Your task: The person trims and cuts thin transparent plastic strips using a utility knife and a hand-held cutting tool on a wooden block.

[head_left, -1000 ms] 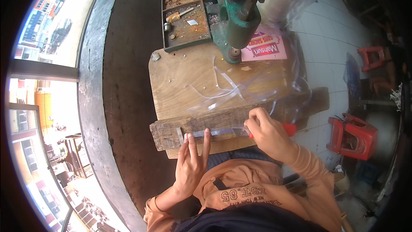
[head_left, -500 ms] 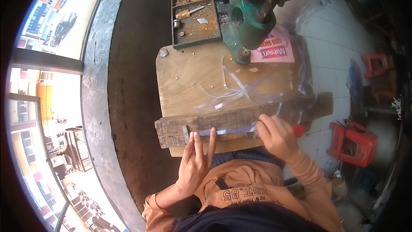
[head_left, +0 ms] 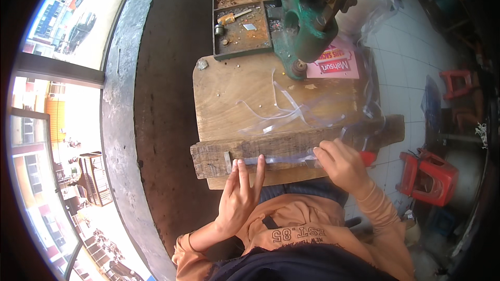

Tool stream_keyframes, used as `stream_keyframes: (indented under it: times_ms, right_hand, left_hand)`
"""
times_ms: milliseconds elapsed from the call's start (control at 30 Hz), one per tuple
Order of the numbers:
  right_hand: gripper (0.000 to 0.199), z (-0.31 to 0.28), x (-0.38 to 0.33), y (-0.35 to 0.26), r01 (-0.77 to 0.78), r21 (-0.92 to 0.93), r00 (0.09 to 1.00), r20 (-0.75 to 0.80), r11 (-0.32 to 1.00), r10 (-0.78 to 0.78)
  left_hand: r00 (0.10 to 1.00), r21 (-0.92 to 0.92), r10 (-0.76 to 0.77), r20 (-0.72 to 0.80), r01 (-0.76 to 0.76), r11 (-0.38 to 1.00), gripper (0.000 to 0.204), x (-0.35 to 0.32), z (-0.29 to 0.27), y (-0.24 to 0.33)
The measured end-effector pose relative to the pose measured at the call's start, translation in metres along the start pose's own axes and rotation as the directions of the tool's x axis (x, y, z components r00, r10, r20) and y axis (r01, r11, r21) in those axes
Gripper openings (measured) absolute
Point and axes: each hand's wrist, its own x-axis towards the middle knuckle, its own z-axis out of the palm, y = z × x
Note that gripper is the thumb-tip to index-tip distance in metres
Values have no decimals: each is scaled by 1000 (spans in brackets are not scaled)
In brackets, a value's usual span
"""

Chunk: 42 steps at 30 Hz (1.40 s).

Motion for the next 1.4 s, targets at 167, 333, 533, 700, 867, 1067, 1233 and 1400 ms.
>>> stream_keyframes:
  times_ms: [167,333,533,700,867,1067,1233,1400]
  right_hand:
    - [9,6,0,-1,55,-112,998,-30,992,-59]
    - [10,0,0,-2,99,-149,989,-90,984,-113]
    - [17,-14,3,3,-90,45,995,48,995,88]
    - [20,-31,-4,10,-250,151,948,238,956,210]
    - [21,-39,-17,25,-282,-63,949,127,957,288]
    - [26,-59,-65,51,-481,-270,874,-68,834,482]
    - [19,-69,-96,52,-623,-169,780,-68,763,622]
    - [19,-74,-100,67,-682,101,731,68,725,678]
  left_hand:
    - [1000,-2,-2,-1,2,1000,61,0,0,0]
    - [1000,-13,1,-8,-2,1000,60,1,-2,-1]
    - [1000,31,22,11,-23,999,53,1,-2,-1]
    - [1000,-1,-6,9,6,1000,44,3,0,2]
    - [1000,5,-20,-14,20,1000,51,2,3,2]
    - [1000,-30,-25,2,25,999,50,2,0,1]
    - [1000,-21,-9,21,10,1000,48,5,-3,2]
    - [1000,-10,-20,22,20,1000,55,2,-1,2]
